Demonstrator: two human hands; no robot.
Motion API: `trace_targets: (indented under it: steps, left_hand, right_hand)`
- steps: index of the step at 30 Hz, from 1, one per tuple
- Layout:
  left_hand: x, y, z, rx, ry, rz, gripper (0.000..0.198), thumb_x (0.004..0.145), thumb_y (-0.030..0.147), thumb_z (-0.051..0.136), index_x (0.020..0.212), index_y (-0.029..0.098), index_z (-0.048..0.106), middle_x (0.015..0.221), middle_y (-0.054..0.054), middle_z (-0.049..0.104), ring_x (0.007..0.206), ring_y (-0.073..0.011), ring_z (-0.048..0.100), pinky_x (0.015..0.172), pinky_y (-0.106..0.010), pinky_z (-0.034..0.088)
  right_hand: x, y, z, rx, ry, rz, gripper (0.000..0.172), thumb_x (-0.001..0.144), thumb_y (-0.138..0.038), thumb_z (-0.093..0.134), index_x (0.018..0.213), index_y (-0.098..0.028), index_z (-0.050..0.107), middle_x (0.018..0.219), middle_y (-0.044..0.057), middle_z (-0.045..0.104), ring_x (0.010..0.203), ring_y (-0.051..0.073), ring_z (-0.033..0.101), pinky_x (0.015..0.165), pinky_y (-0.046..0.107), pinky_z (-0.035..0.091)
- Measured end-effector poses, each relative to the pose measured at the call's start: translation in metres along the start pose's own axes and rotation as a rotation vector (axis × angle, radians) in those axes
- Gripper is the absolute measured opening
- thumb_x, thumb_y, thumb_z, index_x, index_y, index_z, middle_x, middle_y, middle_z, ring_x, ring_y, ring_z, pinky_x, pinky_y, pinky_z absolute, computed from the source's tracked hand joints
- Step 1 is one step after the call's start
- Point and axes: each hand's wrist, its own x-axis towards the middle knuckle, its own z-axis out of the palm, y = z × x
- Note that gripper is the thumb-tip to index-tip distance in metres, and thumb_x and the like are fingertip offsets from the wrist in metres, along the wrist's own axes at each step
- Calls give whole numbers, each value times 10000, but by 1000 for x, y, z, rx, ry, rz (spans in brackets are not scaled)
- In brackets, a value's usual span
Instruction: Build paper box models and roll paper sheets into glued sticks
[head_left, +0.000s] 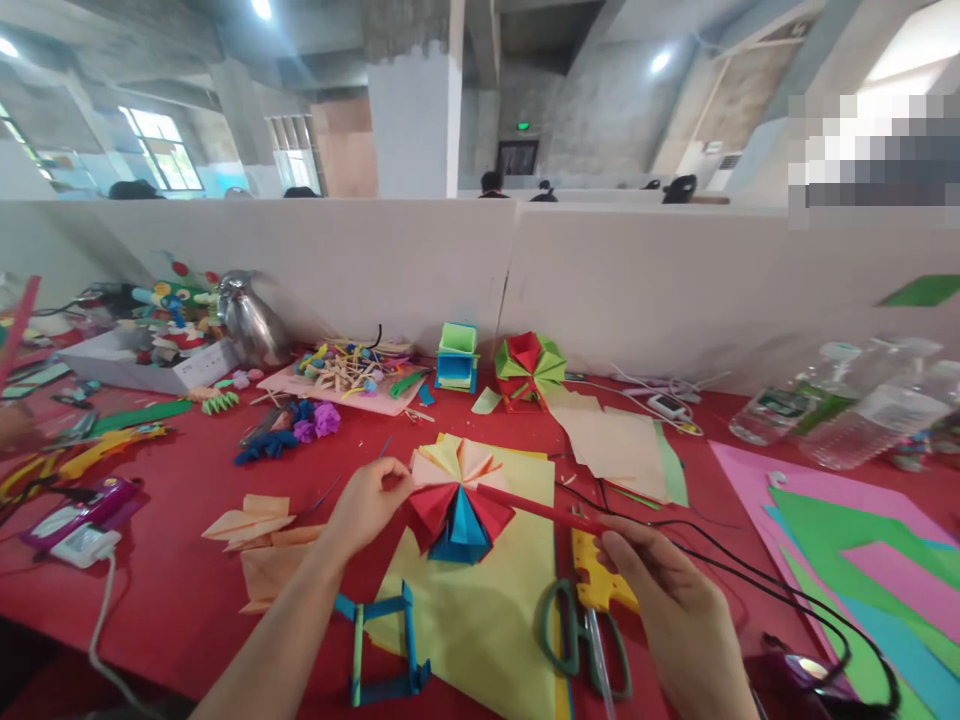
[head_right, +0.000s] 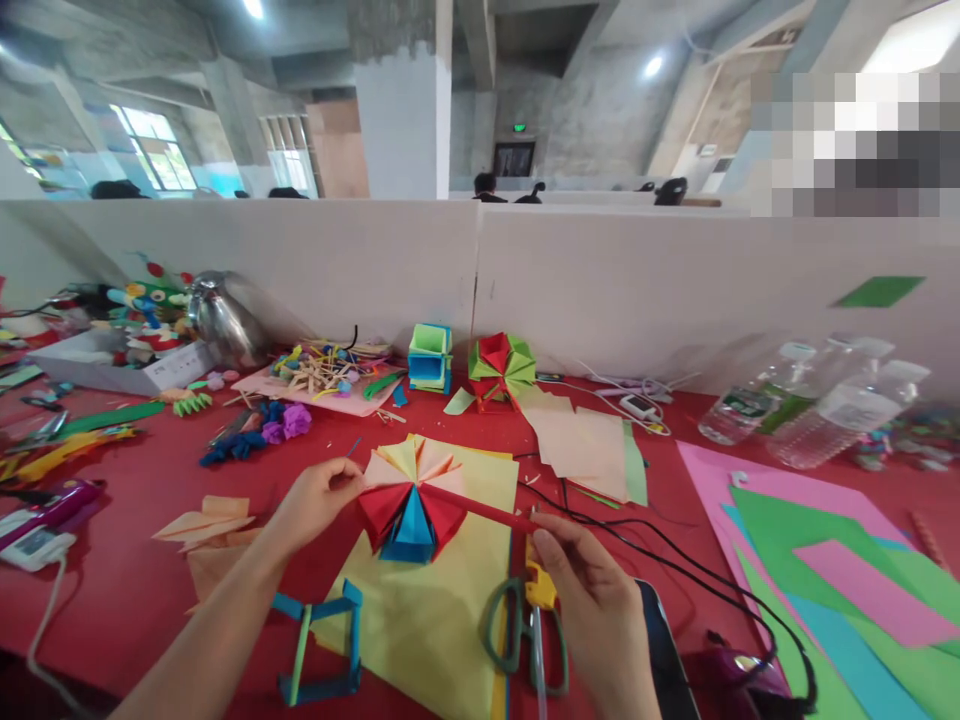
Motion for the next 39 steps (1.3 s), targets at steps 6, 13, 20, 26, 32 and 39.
trace_targets:
  steps: [6, 13, 20, 26, 32, 39]
  left_hand:
    - [10, 60, -17, 112, -84, 332, 118, 740, 179, 499, 631, 207, 535, 830, -16, 608, 883, -196, 560, 768, -277, 396]
    - [11, 57, 4, 109, -188, 402, 102, 776, 215, 494, 692, 194, 547, 976, -60, 547, 1020, -206, 505, 882, -319, 393]
    - [28, 26, 12, -12, -221, 280, 638, 633, 367, 700, 1209, 218, 469, 1369, -110, 333, 1303, -296, 242, 1047, -434, 223]
    - [31, 17, 18, -329, -250, 12, 565, 689, 356, 656, 1190, 187, 459, 1112, -94, 585, 974, -234, 580, 808, -362, 470]
    - [23, 12, 13, -637, -160, -85, 526, 650, 309, 699, 1132, 205, 516, 1115, -78, 606, 982, -224, 586, 773, -306, 495]
    - [10, 14, 4, -763, -134, -150, 539, 637, 288, 710, 1145, 239, 536, 1026, -39, 657, 878, -199, 631, 745, -284, 503]
  right_hand:
    - [-12, 7, -12, -54, 85, -46, 279, 696, -404, 644, 871, -187, 662, 732, 20, 672, 670, 161, 620, 591, 217, 509]
    - [-27, 27, -9, -100, 45, -87, 250, 751, -398, 601, 875, -190, 664, 774, 29, 676, 705, 173, 629, 658, 250, 504]
    - [-36, 35, -9, -55, 49, -52, 258, 764, -392, 589, 895, -180, 653, 767, 48, 674, 695, 189, 627, 649, 285, 504]
    - [-39, 31, -3, -145, 48, -145, 246, 791, -380, 559, 890, -179, 661, 775, 50, 674, 692, 178, 619, 653, 264, 499]
    - [-44, 21, 6, -242, 77, -333, 154, 828, -293, 531, 912, -210, 629, 803, 22, 662, 708, 155, 613, 653, 239, 478]
    - [-51, 0, 14, -287, 124, -475, 141, 825, -238, 534, 934, -237, 623, 845, 23, 661, 754, 170, 618, 688, 253, 478]
